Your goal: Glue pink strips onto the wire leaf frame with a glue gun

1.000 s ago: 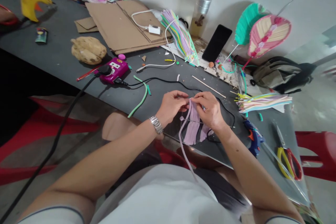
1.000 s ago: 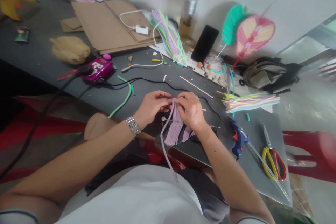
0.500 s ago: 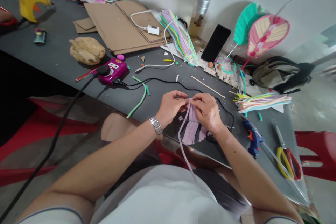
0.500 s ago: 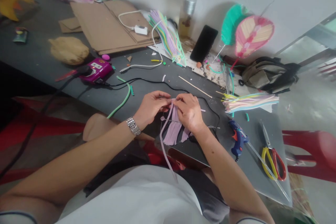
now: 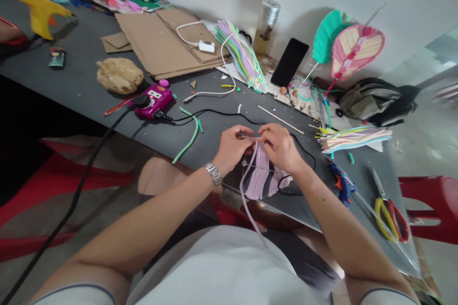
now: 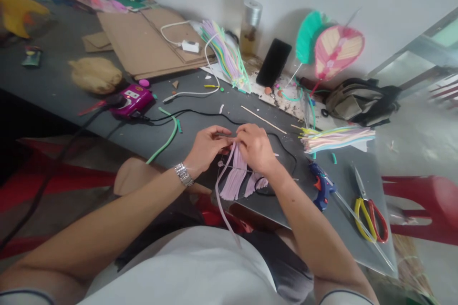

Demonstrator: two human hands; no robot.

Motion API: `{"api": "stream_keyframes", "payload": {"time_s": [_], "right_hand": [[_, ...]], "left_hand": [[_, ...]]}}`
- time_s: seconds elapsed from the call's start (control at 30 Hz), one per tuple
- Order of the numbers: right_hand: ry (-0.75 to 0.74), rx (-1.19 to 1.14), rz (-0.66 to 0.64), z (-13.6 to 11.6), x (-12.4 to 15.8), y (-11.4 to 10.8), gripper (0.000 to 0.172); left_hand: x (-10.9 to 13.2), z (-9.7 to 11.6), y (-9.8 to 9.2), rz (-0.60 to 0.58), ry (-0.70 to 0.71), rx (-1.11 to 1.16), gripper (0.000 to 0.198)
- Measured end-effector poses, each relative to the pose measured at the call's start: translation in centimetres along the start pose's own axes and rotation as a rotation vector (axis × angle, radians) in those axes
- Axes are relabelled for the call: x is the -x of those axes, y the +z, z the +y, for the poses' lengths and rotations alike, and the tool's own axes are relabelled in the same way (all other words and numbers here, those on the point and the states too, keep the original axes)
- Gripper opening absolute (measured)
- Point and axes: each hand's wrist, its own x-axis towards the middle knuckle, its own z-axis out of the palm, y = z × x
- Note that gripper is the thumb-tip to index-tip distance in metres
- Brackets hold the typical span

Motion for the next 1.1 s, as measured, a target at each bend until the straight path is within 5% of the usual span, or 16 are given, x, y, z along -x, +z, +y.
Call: {"api": "stream_keyframes", "payload": {"time_s": [0.17, 0.4, 0.57, 0.83, 1.1], "right_hand": [[0.121, -0.179, -0.049, 0.9, -1.7, -2.7, 0.017], [0.228, -0.169, -0.389, 1.4, -2.3, -5.0, 0.013], [0.279, -0.224, -0.343, 1.1, -1.8, -4.9, 0.013], [0.231, -0.158, -0.245, 0.5, -1.0, -4.5, 0.014], [0.178, -0.059, -0.236, 0.5, -0.4, -4.1, 0.015]], "left_hand": [[0.2, 0.1, 0.4, -0.066, 0.002, -0.028, 0.023], [0.3, 0.8, 0.9, -0.1, -0.012, -0.055, 0.024], [0.0, 1.3, 1.2, -0.148, -0.061, -0.144, 0.005], [-0.6, 3.4, 1.5, -0.23, 0.003, -0.45, 0.018], [-1.1, 5.1, 2.1, -0.359, 0.38, -1.09, 0.016]]}}
